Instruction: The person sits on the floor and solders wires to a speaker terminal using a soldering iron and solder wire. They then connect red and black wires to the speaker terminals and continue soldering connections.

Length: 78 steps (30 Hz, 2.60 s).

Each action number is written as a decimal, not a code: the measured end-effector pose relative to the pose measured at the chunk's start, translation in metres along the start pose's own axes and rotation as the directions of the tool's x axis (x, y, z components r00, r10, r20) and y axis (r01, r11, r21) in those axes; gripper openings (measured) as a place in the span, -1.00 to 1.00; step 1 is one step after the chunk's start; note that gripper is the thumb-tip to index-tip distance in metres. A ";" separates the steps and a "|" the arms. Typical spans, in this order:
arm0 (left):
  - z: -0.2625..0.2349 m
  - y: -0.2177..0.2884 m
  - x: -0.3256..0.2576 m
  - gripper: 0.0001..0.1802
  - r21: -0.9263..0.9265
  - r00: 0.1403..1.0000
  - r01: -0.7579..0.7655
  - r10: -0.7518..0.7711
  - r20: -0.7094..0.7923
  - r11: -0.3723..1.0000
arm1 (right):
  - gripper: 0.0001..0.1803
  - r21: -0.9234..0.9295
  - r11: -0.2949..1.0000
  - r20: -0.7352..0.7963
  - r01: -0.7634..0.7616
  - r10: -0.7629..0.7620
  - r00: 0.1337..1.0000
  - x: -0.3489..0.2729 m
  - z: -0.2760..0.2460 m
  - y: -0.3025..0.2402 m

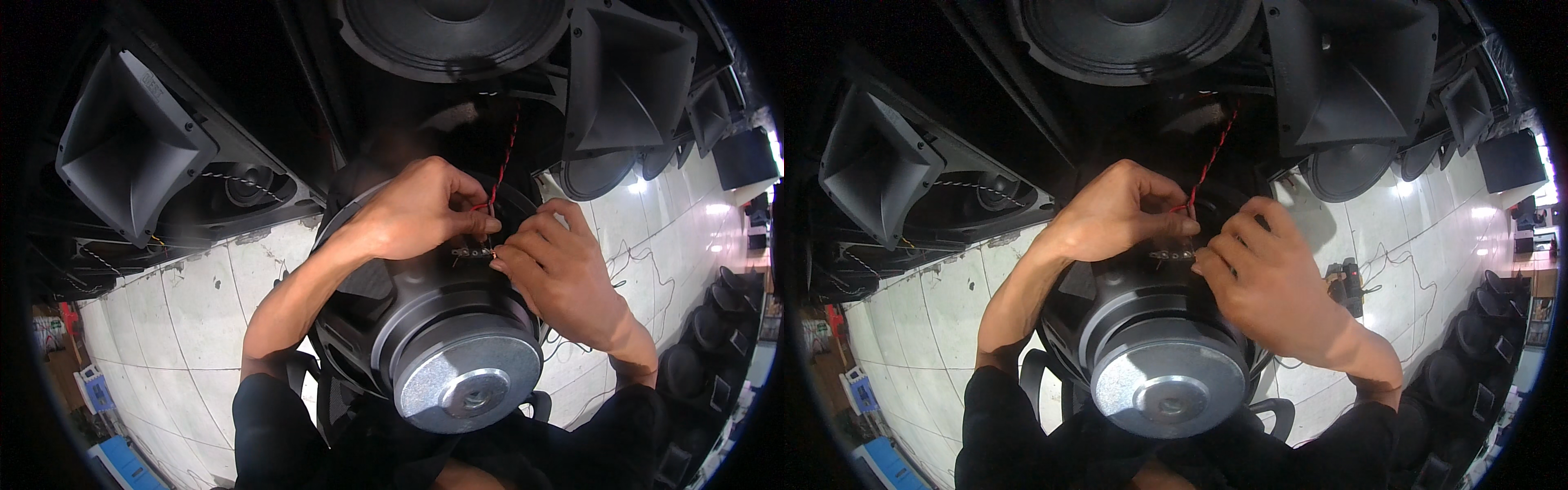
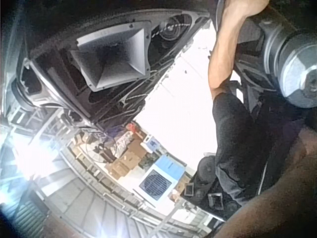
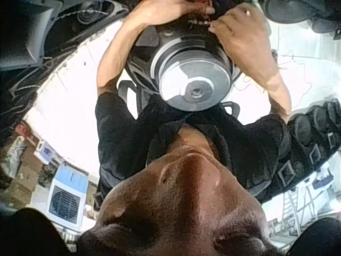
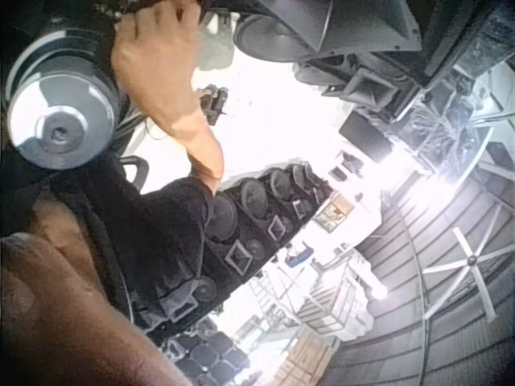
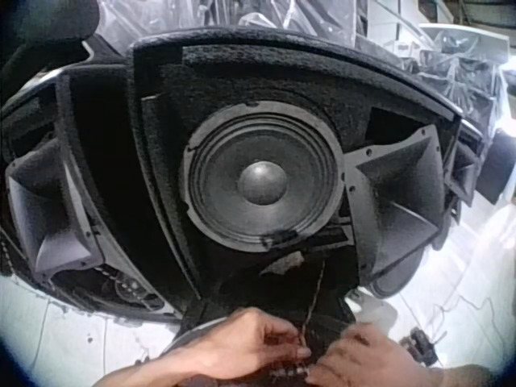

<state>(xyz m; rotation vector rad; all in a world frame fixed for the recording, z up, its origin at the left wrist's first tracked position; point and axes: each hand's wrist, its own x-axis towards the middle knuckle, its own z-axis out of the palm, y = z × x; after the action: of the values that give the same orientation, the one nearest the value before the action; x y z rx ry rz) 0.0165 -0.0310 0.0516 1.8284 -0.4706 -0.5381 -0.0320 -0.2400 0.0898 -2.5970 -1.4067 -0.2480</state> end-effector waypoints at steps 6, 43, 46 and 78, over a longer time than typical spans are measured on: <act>0.000 0.001 0.000 -0.80 0.006 1.000 -0.001 0.001 -0.011 1.000 | -0.84 -0.129 0.990 0.032 0.054 -0.050 0.998 0.002 0.001 -0.005; -0.001 -0.003 0.006 -0.78 0.015 1.000 0.011 -0.011 0.030 1.000 | -0.76 0.759 0.282 0.446 -0.586 0.430 0.785 -0.007 0.030 0.016; 0.000 -0.003 0.005 -0.80 0.050 1.000 0.011 -0.013 0.028 0.999 | -0.75 0.739 0.282 0.463 -0.612 0.446 0.766 -0.009 0.029 0.015; 0.030 0.015 -0.069 -0.82 0.602 0.837 0.098 0.262 -0.481 0.793 | -0.88 0.527 0.847 0.049 -0.073 0.056 0.997 0.036 0.036 0.046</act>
<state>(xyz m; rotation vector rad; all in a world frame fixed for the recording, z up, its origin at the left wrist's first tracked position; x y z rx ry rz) -0.0582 -0.0196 0.0666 2.4480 -0.3445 0.2653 0.0285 -0.2267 0.0594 -2.1848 -1.1808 0.1745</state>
